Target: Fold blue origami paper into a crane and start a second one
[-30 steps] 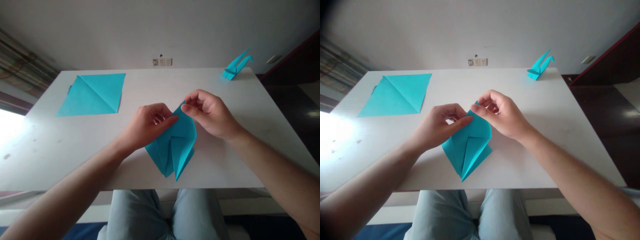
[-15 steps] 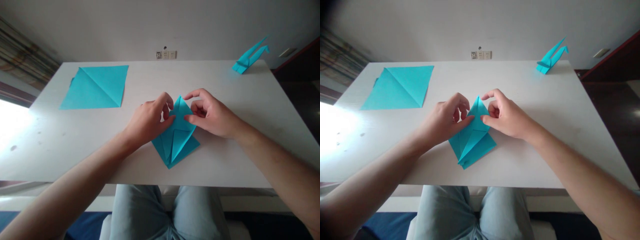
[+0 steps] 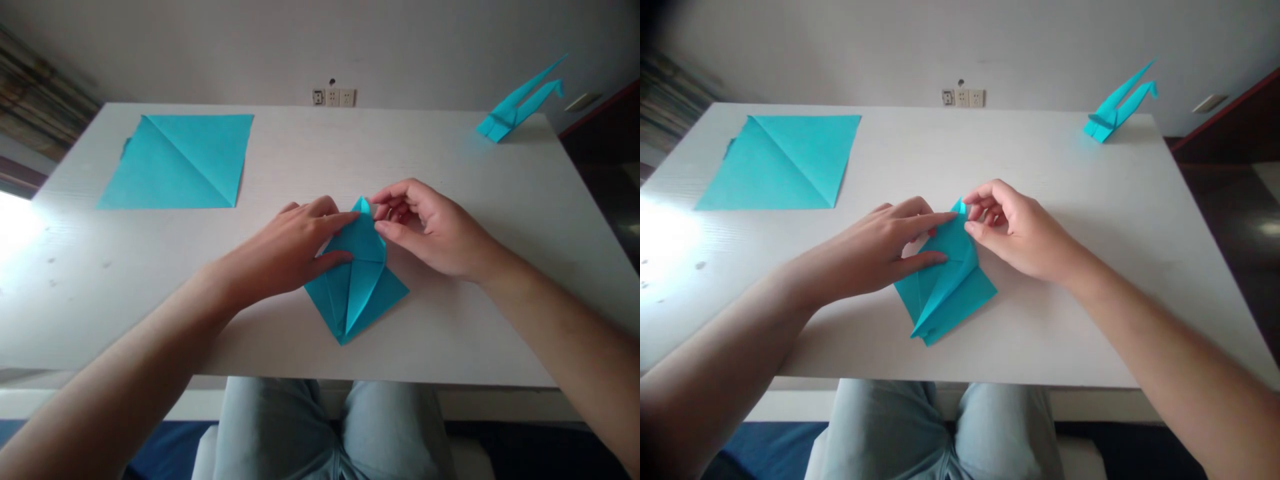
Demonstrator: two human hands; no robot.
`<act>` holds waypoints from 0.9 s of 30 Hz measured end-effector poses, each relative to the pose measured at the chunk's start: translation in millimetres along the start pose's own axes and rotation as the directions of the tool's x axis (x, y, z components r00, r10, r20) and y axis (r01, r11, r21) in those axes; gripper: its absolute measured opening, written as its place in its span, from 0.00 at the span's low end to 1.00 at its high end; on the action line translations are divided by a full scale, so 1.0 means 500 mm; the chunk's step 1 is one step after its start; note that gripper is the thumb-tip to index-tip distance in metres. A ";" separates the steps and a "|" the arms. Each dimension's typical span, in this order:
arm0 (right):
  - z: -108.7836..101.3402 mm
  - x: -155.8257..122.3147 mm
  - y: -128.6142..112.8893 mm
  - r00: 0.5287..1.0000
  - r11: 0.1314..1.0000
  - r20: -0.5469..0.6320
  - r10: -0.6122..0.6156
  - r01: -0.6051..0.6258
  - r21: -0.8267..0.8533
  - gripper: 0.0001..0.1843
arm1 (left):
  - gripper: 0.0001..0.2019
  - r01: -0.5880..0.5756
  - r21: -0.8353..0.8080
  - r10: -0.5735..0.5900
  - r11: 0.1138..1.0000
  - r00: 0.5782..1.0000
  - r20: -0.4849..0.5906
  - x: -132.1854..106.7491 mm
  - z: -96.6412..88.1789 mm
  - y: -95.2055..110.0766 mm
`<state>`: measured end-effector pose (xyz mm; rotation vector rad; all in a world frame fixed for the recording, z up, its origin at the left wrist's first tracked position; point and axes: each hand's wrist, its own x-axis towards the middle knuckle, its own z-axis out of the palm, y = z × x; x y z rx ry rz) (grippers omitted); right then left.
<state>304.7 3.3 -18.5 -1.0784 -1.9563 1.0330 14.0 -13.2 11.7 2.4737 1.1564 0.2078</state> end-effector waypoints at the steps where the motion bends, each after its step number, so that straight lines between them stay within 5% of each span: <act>1: 0.001 -0.001 0.000 1.000 0.998 -0.004 -0.025 0.025 -0.052 0.17 | 0.27 -0.001 0.022 0.001 1.000 1.000 -0.001 -0.001 0.002 -0.002; 10: 0.010 -0.016 -0.013 0.982 0.926 0.045 -0.181 0.185 -0.329 0.23 | 0.28 -0.034 0.074 0.033 0.997 0.999 0.013 -0.003 0.016 -0.010; 15: 0.011 -0.026 -0.015 0.984 0.875 0.033 -0.174 0.170 -0.453 0.30 | 0.31 -0.039 0.074 0.039 0.997 0.999 -0.006 -0.004 0.020 -0.015; 22: 0.018 -0.031 -0.024 0.984 0.811 0.061 -0.169 0.174 -0.558 0.27 | 0.34 -0.024 0.108 0.023 0.994 1.000 0.011 -0.001 0.021 -0.009; 27: 0.023 -0.042 -0.029 0.980 0.805 0.141 -0.140 0.196 -0.559 0.37 | 0.34 0.008 0.113 -0.008 0.994 1.000 -0.003 0.001 0.021 0.003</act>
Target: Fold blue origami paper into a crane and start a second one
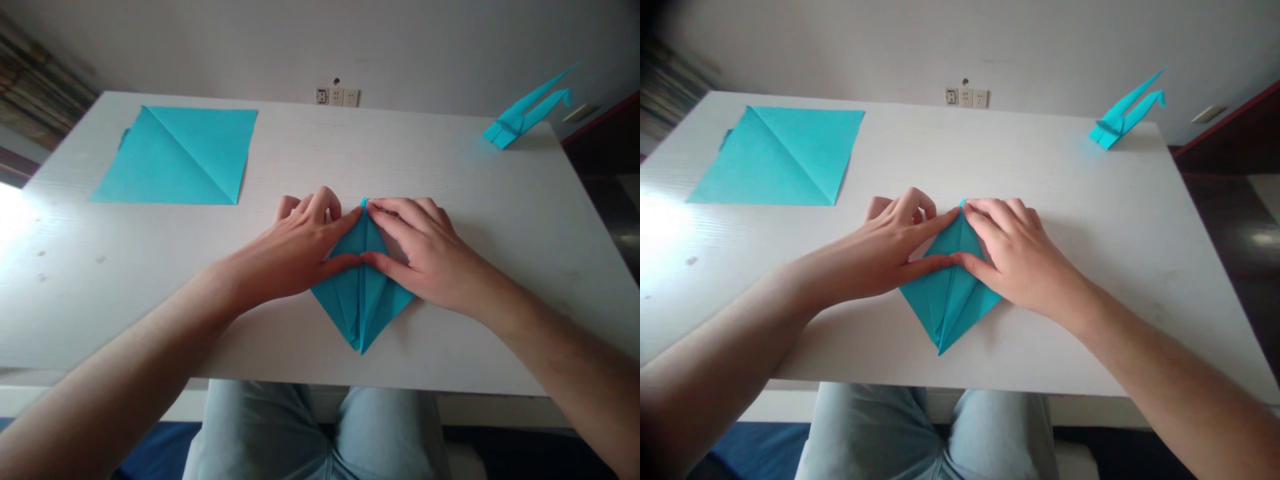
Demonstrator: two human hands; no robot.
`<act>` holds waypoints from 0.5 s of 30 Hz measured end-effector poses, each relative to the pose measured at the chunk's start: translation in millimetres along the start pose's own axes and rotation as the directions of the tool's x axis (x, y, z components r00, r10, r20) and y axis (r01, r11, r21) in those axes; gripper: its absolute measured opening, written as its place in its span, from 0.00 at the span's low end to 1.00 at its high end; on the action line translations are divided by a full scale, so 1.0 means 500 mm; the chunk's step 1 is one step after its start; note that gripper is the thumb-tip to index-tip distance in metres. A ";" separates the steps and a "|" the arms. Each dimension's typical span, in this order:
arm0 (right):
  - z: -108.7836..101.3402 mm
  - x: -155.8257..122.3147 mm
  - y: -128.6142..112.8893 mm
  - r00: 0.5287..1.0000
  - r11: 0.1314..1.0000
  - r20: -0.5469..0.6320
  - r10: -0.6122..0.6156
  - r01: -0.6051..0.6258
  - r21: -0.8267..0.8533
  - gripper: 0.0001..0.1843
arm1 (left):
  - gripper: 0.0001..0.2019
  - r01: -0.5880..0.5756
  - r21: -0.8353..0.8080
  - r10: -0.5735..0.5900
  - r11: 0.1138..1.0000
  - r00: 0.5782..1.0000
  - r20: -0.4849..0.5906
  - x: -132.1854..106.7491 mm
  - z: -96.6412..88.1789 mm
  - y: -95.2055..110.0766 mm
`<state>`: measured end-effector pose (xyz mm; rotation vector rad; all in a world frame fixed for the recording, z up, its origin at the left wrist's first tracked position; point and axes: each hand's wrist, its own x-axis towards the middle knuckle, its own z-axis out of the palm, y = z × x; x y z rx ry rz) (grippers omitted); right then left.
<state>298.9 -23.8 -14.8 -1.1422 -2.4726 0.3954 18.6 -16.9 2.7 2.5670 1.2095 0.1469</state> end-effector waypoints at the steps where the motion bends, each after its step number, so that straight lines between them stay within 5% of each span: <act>1: 0.001 -0.004 -0.001 1.000 1.000 0.029 -0.006 0.006 -0.006 0.40 | 0.35 0.004 0.005 -0.004 1.000 1.000 -0.004 0.000 0.001 0.002; 15: 0.002 -0.030 0.009 0.992 0.999 0.121 -0.023 0.025 -0.020 0.69 | 0.35 0.003 -0.002 -0.004 1.000 0.997 -0.072 0.000 0.012 0.009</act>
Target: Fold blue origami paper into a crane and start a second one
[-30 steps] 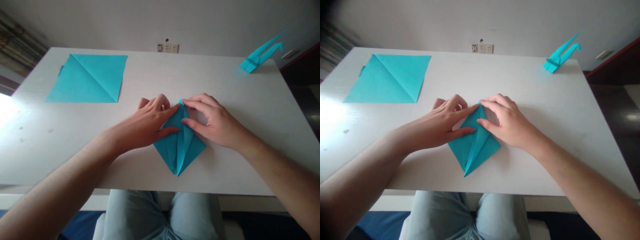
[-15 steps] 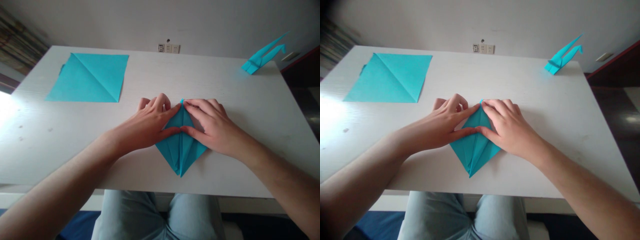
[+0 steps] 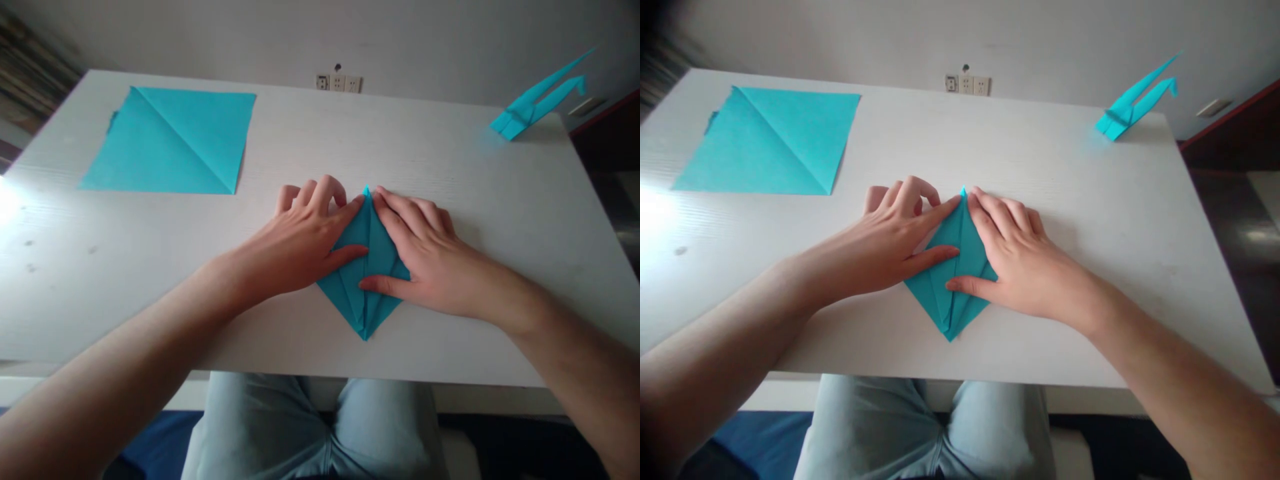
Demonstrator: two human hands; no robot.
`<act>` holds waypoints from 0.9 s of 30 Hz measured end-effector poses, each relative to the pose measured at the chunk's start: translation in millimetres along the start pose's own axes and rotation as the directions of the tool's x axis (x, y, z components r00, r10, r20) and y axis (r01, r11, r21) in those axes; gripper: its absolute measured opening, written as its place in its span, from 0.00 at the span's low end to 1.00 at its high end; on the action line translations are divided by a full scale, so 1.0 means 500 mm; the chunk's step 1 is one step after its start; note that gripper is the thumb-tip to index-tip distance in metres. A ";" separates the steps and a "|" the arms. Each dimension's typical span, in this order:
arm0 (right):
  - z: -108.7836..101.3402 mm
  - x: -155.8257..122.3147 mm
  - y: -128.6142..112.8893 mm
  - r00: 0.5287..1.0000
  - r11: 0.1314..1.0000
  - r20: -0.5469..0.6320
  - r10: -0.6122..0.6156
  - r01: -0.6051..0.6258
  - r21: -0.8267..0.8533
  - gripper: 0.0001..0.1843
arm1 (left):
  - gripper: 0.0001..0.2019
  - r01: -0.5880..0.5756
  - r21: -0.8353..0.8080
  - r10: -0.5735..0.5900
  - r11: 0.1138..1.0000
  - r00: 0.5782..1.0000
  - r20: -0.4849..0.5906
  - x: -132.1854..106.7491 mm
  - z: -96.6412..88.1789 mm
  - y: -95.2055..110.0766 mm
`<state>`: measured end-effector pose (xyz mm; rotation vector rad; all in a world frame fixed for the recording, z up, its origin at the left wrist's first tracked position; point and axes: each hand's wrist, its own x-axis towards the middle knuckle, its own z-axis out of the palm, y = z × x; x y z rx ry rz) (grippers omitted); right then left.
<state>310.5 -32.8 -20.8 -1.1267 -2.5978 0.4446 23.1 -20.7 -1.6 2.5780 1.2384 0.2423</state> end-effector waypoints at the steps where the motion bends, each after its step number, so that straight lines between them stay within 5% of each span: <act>1: -0.001 0.001 0.003 1.000 1.000 0.008 0.000 -0.001 0.014 0.68 | 0.34 -0.001 -0.006 0.001 1.000 1.000 -0.007 -0.001 0.001 0.000; 6: -0.007 0.009 0.022 0.999 0.997 0.014 0.039 -0.040 0.069 0.48 | 0.30 0.014 -0.064 -0.018 0.998 0.998 -0.055 0.000 0.005 -0.011; 11: -0.033 0.026 0.043 0.999 0.987 -0.030 0.044 -0.039 0.154 0.40 | 0.23 0.015 -0.126 -0.025 0.992 0.997 -0.079 0.012 -0.005 -0.027; 16: -0.065 0.042 0.072 0.998 0.995 -0.051 -0.032 0.037 0.096 0.16 | 0.17 -0.007 -0.228 -0.007 0.974 0.998 -0.060 0.025 -0.015 -0.036; 21: -0.079 0.049 0.072 0.987 0.982 -0.073 -0.145 0.152 0.108 0.15 | 0.10 -0.035 -0.313 0.021 0.949 0.999 -0.047 0.030 -0.013 -0.029; 27: -0.080 0.059 0.033 0.985 0.972 0.095 -0.142 0.120 0.204 0.20 | 0.09 -0.068 -0.367 0.061 0.928 0.998 -0.031 0.032 -0.030 -0.002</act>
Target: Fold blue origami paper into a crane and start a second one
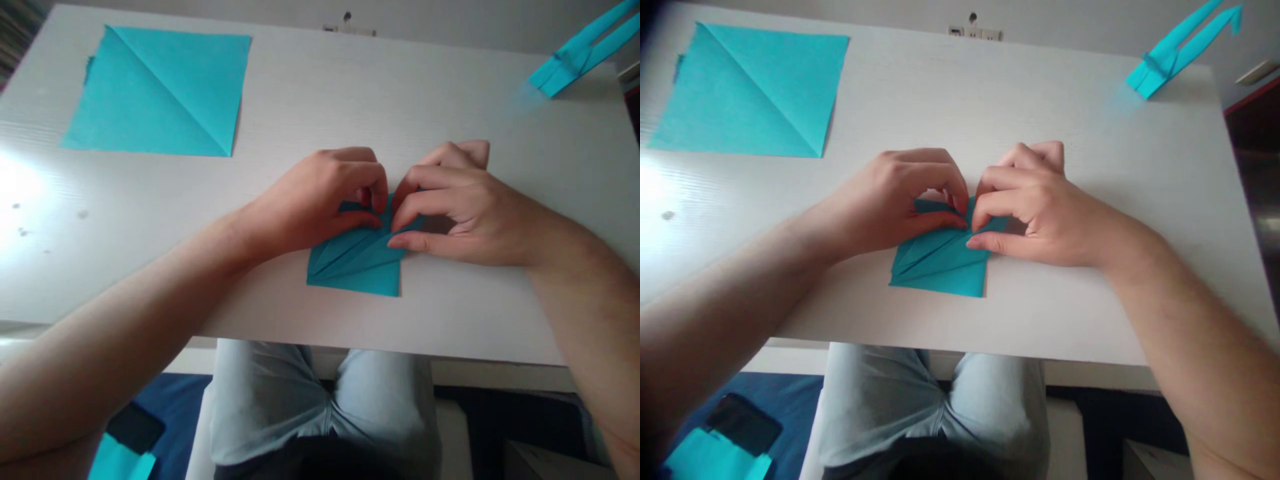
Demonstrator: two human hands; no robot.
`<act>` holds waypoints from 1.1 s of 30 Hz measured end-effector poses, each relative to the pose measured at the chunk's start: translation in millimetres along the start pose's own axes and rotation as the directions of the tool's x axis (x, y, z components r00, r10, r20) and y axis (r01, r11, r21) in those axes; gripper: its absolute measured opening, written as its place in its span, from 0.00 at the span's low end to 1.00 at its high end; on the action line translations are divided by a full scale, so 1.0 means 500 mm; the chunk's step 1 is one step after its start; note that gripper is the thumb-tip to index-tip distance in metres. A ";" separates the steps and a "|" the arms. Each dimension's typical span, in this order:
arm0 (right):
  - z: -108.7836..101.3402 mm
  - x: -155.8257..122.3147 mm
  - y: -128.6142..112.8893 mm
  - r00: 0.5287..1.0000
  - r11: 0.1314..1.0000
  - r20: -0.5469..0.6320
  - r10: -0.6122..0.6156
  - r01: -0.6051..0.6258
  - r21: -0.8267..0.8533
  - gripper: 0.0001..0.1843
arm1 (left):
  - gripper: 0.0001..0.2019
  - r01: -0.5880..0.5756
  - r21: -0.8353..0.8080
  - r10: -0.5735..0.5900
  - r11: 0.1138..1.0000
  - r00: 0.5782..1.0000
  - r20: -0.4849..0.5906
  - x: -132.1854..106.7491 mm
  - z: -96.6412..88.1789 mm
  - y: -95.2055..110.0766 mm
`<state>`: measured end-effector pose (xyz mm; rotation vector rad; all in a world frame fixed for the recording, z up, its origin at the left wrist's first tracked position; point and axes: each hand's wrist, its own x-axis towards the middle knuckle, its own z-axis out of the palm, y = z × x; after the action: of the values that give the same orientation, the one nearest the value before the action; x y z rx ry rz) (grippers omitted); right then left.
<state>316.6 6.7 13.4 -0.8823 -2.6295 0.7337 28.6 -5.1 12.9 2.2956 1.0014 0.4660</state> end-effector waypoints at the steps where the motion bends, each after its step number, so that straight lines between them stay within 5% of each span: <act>1: 0.003 0.002 -0.004 1.000 0.999 0.007 0.026 -0.026 0.020 0.20 | 0.09 -0.004 0.004 0.004 1.000 1.000 0.009 -0.003 -0.006 0.007; 7: 0.023 0.008 -0.008 0.998 0.989 -0.036 0.056 -0.050 0.142 0.14 | 0.13 0.034 0.139 -0.035 0.990 0.999 0.008 -0.086 -0.023 0.045; 14: 0.024 0.008 -0.016 0.991 0.988 -0.017 0.131 -0.129 0.087 0.19 | 0.12 0.247 0.125 -0.220 0.961 0.956 -0.191 -0.206 0.055 0.077; 19: 0.022 0.008 -0.017 0.996 0.996 -0.029 0.080 -0.079 0.032 0.17 | 0.18 0.391 0.115 -0.339 0.913 0.885 -0.319 -0.210 0.087 0.101; 24: 0.021 0.006 -0.021 0.995 0.995 -0.026 0.097 -0.097 -0.001 0.13 | 0.23 0.470 0.164 -0.401 0.867 0.855 -0.328 -0.204 0.098 0.107; 33: 0.018 0.004 -0.051 0.998 0.982 -0.027 0.053 -0.057 -0.183 0.09 | 0.09 0.397 0.152 -0.268 0.905 0.810 -0.522 -0.204 0.123 0.112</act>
<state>299.1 -12.9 19.6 -1.0100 -2.6957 0.4968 24.2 -134.9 -6.9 2.1832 1.7798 0.8367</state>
